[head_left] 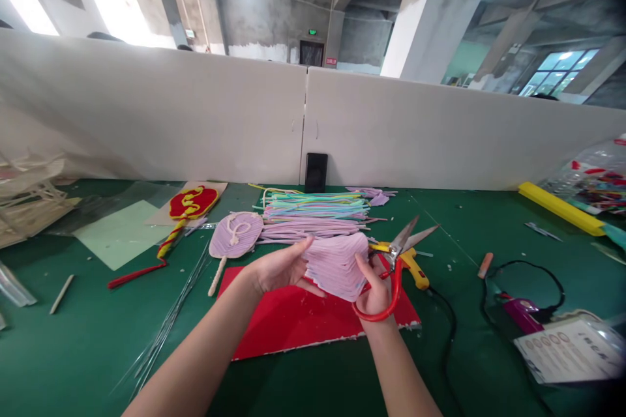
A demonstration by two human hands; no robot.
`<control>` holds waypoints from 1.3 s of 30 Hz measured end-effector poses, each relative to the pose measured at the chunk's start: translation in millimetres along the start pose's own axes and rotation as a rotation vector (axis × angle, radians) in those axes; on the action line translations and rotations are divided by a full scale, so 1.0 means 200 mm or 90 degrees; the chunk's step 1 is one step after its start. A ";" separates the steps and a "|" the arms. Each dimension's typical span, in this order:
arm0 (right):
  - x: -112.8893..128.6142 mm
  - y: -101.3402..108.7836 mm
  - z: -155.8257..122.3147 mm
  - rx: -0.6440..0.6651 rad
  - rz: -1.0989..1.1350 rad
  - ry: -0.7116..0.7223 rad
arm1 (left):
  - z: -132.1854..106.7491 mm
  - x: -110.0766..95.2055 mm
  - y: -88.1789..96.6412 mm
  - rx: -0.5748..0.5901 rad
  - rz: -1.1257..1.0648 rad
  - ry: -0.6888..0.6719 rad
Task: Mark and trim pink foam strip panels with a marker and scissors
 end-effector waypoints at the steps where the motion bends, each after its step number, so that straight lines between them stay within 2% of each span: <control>1: 0.00 -0.01 0.00 0.015 -0.010 -0.001 | 0.02 0.02 0.00 -0.007 -0.012 -0.003; 5: -0.03 0.04 0.01 -0.010 -0.090 -0.002 | 0.05 0.02 0.03 -0.111 -0.035 -0.032; 8: -0.06 0.06 0.00 -0.018 -0.125 -0.021 | 0.03 -0.09 0.08 -0.222 -0.068 -0.153; 12: -0.13 -0.04 -0.05 0.056 -0.117 -0.097 | -0.07 -0.25 0.14 -0.357 -0.074 -0.415; 14: -0.15 -0.11 -0.10 0.089 -0.091 -0.147 | -0.11 -0.27 0.17 -0.419 -0.044 -0.470; 16: -0.17 -0.16 -0.14 0.114 -0.099 -0.184 | -0.13 -0.26 0.18 -0.454 -0.032 -0.490; 20: -0.17 -0.22 -0.18 0.158 -0.146 -0.196 | -0.14 -0.28 0.17 -0.441 -0.082 -0.533; 24: -0.20 -0.24 -0.21 0.196 -0.207 -0.208 | -0.13 -0.29 0.15 -0.418 -0.116 -0.542; 29: -0.18 -0.26 -0.23 0.248 -0.290 -0.188 | -0.12 -0.23 0.18 -0.463 -0.131 -0.514; 32: -0.12 -0.26 -0.22 0.251 -0.311 -0.151 | -0.11 -0.21 0.17 -0.448 -0.123 -0.514; 39: -0.13 -0.25 -0.22 0.226 -0.307 -0.184 | -0.06 -0.19 0.13 -0.401 -0.104 -0.529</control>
Point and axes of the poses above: each hand's wrist, its own z-axis towards the middle knuckle, its own y-axis out of the back of the hand, x = y × z, the point moved 10 cm from there along z, towards the middle knuckle, and after that the axes turned 6 degrees about x, right-handed, at the moved point
